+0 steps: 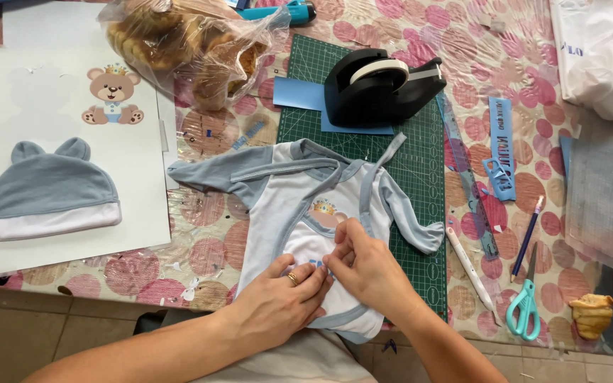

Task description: Assembling and trimming a customized baby outfit and bib on a work table

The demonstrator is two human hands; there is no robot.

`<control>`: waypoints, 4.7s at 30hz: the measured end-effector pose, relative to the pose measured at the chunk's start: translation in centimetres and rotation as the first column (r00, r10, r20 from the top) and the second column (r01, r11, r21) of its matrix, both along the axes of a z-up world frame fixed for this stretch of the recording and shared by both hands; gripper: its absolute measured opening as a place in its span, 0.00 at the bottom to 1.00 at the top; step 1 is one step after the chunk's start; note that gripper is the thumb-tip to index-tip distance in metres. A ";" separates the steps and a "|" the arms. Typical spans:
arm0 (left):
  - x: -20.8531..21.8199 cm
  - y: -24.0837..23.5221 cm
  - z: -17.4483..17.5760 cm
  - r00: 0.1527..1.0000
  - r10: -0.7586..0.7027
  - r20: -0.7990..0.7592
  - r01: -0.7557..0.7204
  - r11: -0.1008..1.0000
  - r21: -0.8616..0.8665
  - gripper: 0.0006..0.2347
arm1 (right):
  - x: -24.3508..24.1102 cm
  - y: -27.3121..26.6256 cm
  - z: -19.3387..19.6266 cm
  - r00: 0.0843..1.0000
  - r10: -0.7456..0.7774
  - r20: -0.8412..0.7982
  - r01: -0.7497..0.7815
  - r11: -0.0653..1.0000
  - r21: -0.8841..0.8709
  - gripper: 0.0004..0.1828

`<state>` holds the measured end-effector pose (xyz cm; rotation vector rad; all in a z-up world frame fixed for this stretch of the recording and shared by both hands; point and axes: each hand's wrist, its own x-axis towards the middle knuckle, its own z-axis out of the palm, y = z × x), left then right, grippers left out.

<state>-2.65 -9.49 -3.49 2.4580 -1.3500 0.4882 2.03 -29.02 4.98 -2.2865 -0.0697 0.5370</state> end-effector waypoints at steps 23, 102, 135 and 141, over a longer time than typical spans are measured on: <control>2.7 -0.7 3.4 0.924 0.030 -0.380 0.001 0.997 0.081 0.21 | 4.3 -4.1 2.0 0.994 0.102 0.030 -0.100 0.993 -0.063 0.14; 32.6 -15.2 4.9 0.869 0.318 0.379 -0.163 0.908 -0.387 0.06 | 23.8 -20.0 0.1 0.633 0.178 0.754 0.265 0.865 -0.426 0.08; 3.6 4.1 1.8 0.912 -0.273 -0.307 0.272 0.961 -0.049 0.15 | -5.4 -2.2 0.1 0.851 0.177 0.494 -0.208 0.978 0.008 0.06; 3.6 4.1 1.7 0.918 -0.278 -0.282 0.274 0.960 -0.054 0.14 | -4.5 -1.3 -1.5 0.972 0.059 0.227 -0.082 0.992 0.092 0.08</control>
